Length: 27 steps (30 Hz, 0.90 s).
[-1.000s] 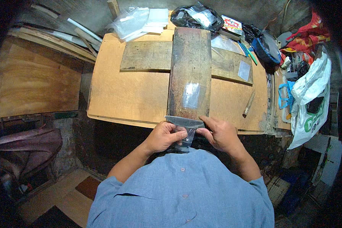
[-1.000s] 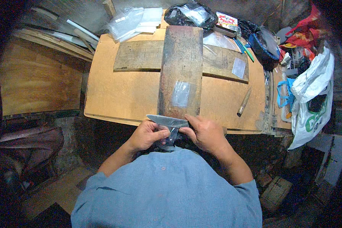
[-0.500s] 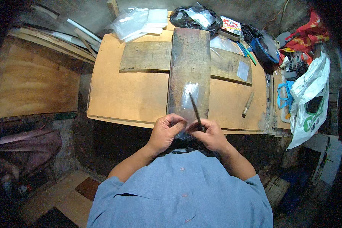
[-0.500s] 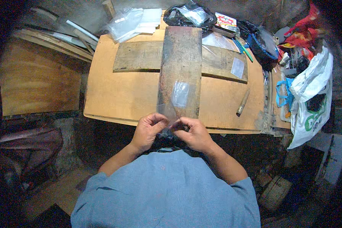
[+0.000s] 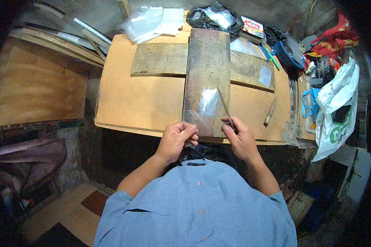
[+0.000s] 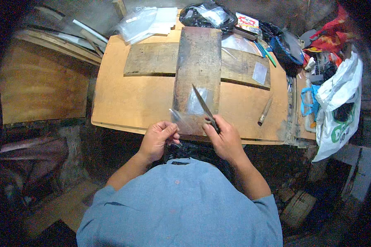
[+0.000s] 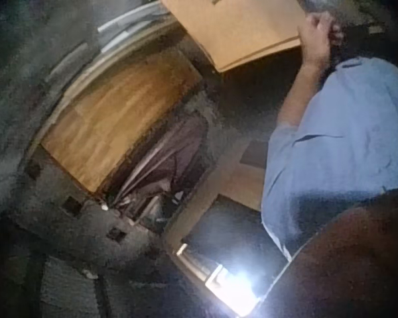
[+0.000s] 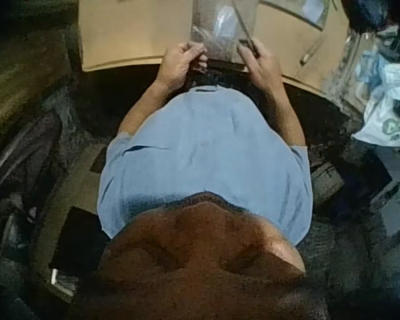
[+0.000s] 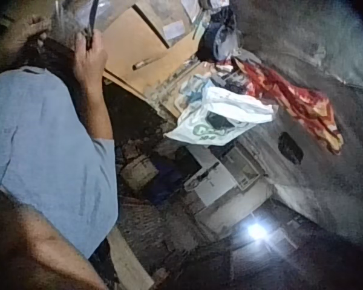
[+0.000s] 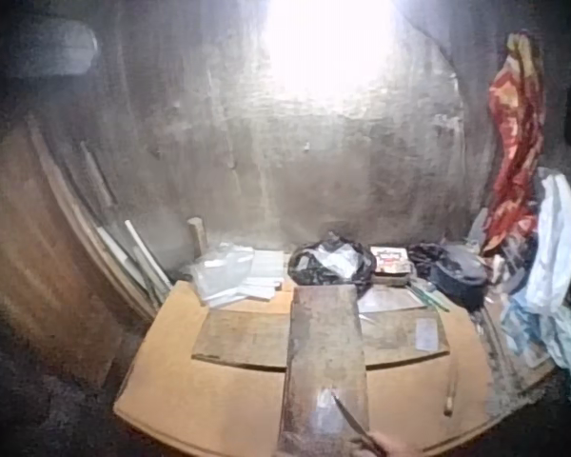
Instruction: The person removes a small metal part from a plastic bag, scrapes it with a knife on a wooden block, and then returns the part to the bag.
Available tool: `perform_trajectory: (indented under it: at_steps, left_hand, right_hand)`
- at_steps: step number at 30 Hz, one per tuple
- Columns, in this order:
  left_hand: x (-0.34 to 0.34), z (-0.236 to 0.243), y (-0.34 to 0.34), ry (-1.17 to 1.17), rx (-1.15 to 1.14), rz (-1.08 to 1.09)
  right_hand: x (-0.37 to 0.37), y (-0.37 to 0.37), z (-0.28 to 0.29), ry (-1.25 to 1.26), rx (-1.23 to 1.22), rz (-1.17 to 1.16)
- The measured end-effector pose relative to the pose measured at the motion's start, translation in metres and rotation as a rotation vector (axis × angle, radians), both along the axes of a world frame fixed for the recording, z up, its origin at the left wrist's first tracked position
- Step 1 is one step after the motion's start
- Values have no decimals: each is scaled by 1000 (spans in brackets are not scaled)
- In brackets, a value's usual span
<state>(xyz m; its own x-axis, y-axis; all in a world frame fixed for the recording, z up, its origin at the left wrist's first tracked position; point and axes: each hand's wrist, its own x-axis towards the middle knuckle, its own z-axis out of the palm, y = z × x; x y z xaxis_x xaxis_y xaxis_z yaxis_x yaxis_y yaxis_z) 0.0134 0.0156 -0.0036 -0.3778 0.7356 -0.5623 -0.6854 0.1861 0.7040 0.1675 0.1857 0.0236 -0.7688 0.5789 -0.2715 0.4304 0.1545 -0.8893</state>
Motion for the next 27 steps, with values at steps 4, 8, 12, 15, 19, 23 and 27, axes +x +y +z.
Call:
perform_trajectory:
  at_steps: [4, 8, 12, 15, 19, 23, 27]
  left_hand:
    - [-11, 2, -1, 53, -2, 63]
    - [-15, 2, 0, 57, 42, 132]
    - [-16, 3, 1, 76, 51, 148]
    - [-17, 3, 1, 76, 62, 151]
    - [-18, 3, -1, 69, 83, 149]
    - [-8, 11, 2, 94, -1, 59]
    - [7, -1, -4, 147, -2, -80]
  right_hand:
    - [23, -3, 15, -41, 209, 181]
    - [34, -11, 17, -180, 415, 310]
    - [32, -13, 17, -257, 414, 325]
    - [31, -13, 18, -288, 433, 318]
    - [30, -9, 15, -268, 443, 319]
    - [25, -9, 2, -215, 463, 285]
    - [12, -13, -9, -162, 496, 244]
